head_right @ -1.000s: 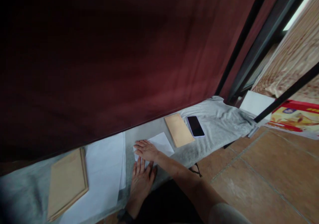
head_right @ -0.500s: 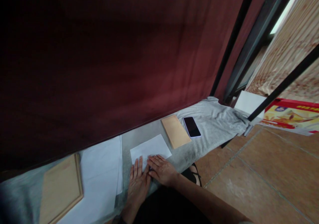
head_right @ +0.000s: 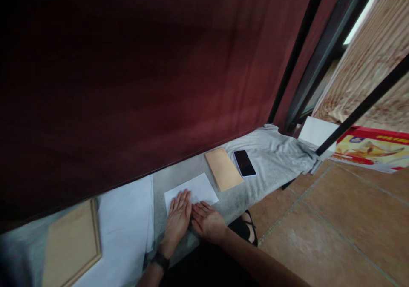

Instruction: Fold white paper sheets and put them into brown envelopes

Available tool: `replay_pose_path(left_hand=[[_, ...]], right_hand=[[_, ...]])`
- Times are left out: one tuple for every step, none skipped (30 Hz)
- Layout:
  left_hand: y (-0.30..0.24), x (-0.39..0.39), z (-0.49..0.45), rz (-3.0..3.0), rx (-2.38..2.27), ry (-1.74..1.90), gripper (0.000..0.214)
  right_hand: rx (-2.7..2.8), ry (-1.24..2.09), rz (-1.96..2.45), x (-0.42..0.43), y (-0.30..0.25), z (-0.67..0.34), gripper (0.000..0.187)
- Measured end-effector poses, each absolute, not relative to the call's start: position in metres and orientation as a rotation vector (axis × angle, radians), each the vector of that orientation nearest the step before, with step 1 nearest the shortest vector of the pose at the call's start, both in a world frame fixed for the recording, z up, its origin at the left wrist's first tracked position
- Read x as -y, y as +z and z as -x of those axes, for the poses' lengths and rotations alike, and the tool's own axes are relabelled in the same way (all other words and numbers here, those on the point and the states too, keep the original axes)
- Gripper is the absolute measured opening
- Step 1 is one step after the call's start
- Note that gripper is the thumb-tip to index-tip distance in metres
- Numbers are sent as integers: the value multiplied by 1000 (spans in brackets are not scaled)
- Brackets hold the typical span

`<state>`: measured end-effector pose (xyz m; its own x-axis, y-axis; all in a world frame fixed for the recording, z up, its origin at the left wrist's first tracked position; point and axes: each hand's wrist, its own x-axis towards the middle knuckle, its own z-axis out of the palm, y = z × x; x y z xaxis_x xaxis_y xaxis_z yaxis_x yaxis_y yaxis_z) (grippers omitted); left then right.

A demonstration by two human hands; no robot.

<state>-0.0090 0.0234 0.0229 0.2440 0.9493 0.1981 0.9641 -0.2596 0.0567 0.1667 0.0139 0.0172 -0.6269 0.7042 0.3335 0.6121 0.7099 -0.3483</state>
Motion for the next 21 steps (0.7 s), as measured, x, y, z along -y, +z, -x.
replay_pose_path(left_hand=[[22,-29,9,2409,1887,-288,54],[22,-34,9,2402,1907,-284,55],[21,-39,10,2395,1922,-284,55],[20,-44,10,2387,1933,-289,56],[20,-48,11,2379,1939,-297,56],[19,-52,12,2373,1938,-306,56],[19,-56,13,2367,1935,-312,56],[19,-59,14,2360,1934,-314,56],[19,-62,14,2351,1938,-311,56],[19,-63,14,2342,1946,-302,56],[19,-63,13,2335,1957,-289,56],[19,-62,13,2329,1967,-277,56],[19,-58,13,2327,1971,-269,55],[19,-54,13,2333,1964,-265,55],[19,-47,12,2345,1944,-269,55],[18,-40,12,2357,1917,-278,55],[17,-32,12,2366,1885,-291,55],[16,-23,12,2374,1851,-306,54],[14,-14,13,2376,1820,-319,54],[13,-6,13,2372,1796,-331,54],[12,2,13,2364,1780,-342,53]], right_hand=[[2464,277,1009,-14,17,-166,40],[2460,279,1004,-14,17,-166,39],[2456,283,996,-14,17,-166,39],[2449,288,989,-14,17,-167,38],[2441,293,984,-14,17,-167,38],[2433,295,979,-14,17,-167,38],[2427,295,974,-14,17,-167,37],[2422,292,970,-13,17,-167,37],[2416,286,968,-13,17,-167,37],[2411,279,967,-13,17,-167,37],[2408,273,967,-13,17,-166,37],[2407,269,968,-13,16,-166,37],[2407,268,971,-13,15,-166,37],[2409,271,976,-13,14,-165,38],[2413,276,980,-13,13,-165,38],[2416,282,985,-14,12,-165,39],[2418,287,989,-14,12,-165,39],[2420,289,992,-14,11,-165,40],[2422,288,992,-14,11,-165,40],[2425,282,992,-14,11,-166,40],[2429,274,991,-13,11,-166,39]])
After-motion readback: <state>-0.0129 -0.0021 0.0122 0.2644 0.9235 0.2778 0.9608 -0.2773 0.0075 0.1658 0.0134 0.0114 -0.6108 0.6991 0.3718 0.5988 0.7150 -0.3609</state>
